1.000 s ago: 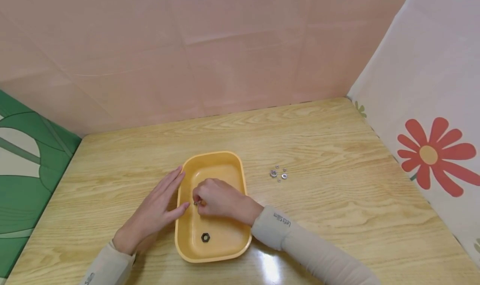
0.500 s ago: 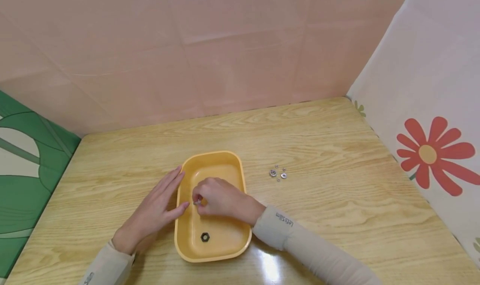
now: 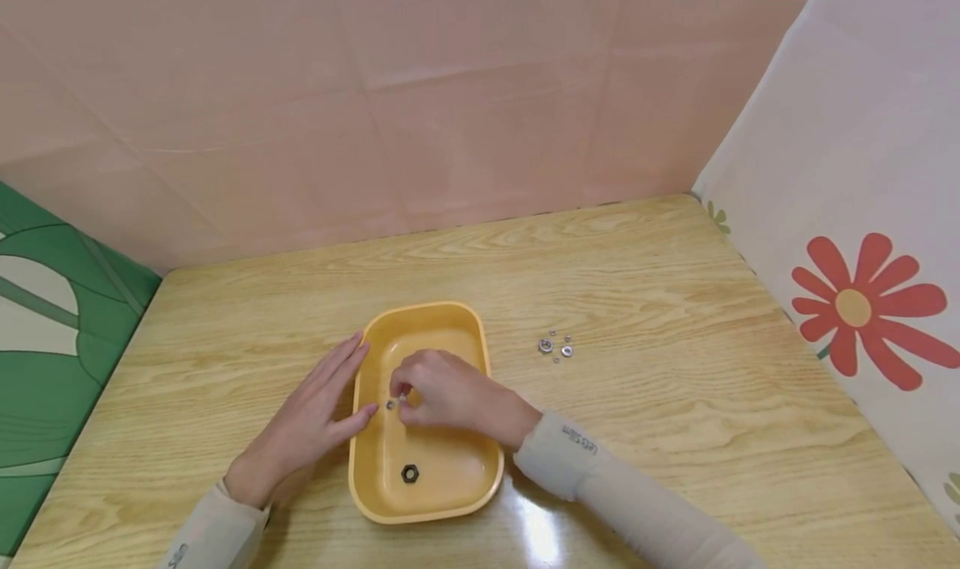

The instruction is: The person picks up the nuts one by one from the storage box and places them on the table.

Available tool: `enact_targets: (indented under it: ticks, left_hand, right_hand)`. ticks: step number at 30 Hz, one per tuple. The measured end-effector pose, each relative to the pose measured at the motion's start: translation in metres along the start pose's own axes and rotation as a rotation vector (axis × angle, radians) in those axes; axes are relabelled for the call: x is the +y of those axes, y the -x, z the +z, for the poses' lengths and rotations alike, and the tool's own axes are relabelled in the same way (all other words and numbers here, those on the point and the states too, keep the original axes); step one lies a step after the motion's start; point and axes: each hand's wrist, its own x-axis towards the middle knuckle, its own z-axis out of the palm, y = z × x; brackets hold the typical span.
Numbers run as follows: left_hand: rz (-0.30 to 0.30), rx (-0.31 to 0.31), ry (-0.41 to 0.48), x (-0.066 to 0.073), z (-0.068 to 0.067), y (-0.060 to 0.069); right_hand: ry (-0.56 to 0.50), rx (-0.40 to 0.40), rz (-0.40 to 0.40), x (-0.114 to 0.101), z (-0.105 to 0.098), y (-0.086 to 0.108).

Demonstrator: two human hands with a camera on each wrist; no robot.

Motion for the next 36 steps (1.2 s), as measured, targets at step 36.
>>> enact_targets:
  ticks: [36]
  left_hand:
    - [-0.034,-0.035,0.014,0.001,-0.001,0.001]
  right_hand:
    - [-0.014,0.168,0.052,0.007,-0.025,0.027]
